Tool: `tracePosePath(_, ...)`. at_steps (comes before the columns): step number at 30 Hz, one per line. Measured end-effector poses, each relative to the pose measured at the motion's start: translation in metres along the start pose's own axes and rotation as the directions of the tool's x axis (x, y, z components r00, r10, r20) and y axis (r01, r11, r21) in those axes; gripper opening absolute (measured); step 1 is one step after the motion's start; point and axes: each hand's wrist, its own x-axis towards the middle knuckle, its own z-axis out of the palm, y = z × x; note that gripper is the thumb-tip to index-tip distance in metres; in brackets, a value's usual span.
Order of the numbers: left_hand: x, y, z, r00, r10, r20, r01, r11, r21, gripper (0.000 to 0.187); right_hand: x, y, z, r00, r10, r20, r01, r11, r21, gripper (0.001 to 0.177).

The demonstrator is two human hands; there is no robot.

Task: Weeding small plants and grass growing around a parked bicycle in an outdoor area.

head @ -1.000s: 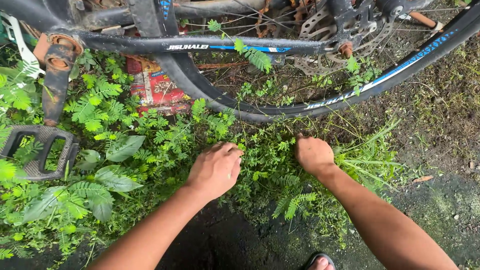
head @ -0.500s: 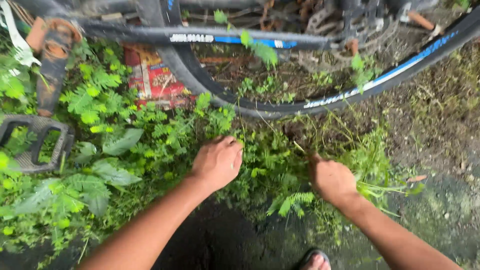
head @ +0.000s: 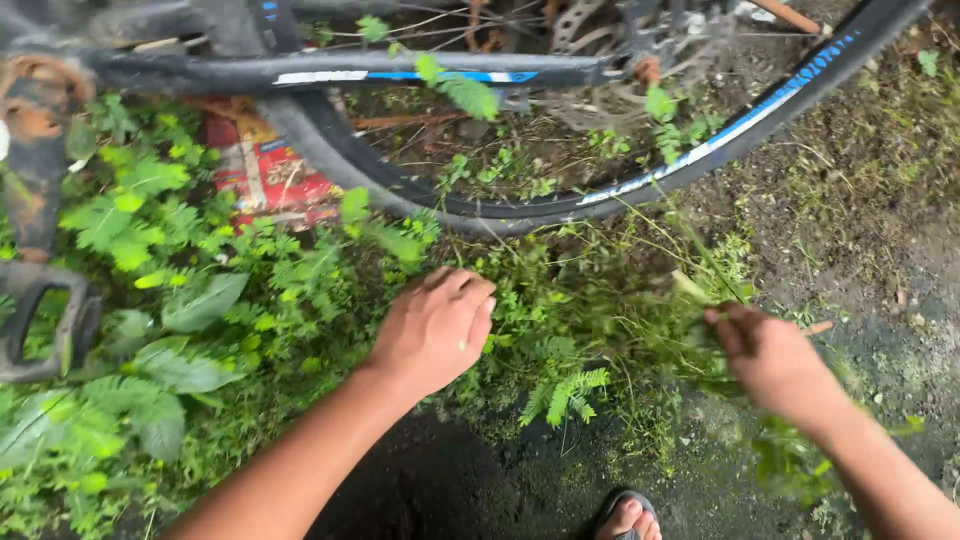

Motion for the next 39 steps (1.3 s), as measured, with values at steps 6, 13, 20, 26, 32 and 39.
tracePosePath(6, 0.078, 0.043, 0.032, 0.988, 0.096, 0.119, -0.089, 0.994, -0.069, 0.021, 0.000, 0.122, -0.004, 0.965, 0.236, -0.114, -0.178, 0.908, 0.379, 0.040)
tracePosePath(13, 0.157, 0.045, 0.152, 0.963, 0.222, 0.151, -0.239, 0.965, 0.109, 0.017, 0.013, 0.265, -0.001, 0.935, 0.330, -0.134, -0.082, 0.567, 0.820, 0.040)
tracePosePath(20, 0.172, 0.021, 0.238, 0.933, 0.130, 0.336, -0.259, 0.890, 0.374, 0.036, 0.052, 0.245, -0.031, 0.924, 0.349, -0.157, -0.062, 0.541, 0.839, 0.037)
tracePosePath(26, 0.141, 0.010, 0.222, 0.896, -0.014, 0.444, -0.086, 0.975, 0.203, 0.027, 0.091, 0.108, -0.034, 0.925, 0.292, -0.243, -0.076, 0.768, 0.636, 0.033)
tracePosePath(32, 0.112, -0.016, 0.207, 0.947, 0.119, 0.297, -0.149, 0.986, 0.079, 0.020, 0.132, 0.003, 0.040, 0.976, 0.079, -0.205, 0.048, 0.836, 0.547, 0.031)
tracePosePath(39, 0.114, -0.016, 0.196, 0.929, 0.103, 0.355, -0.117, 0.993, 0.021, 0.022, 0.178, -0.039, 0.130, 0.977, -0.081, -0.198, 0.185, 0.782, 0.595, 0.033)
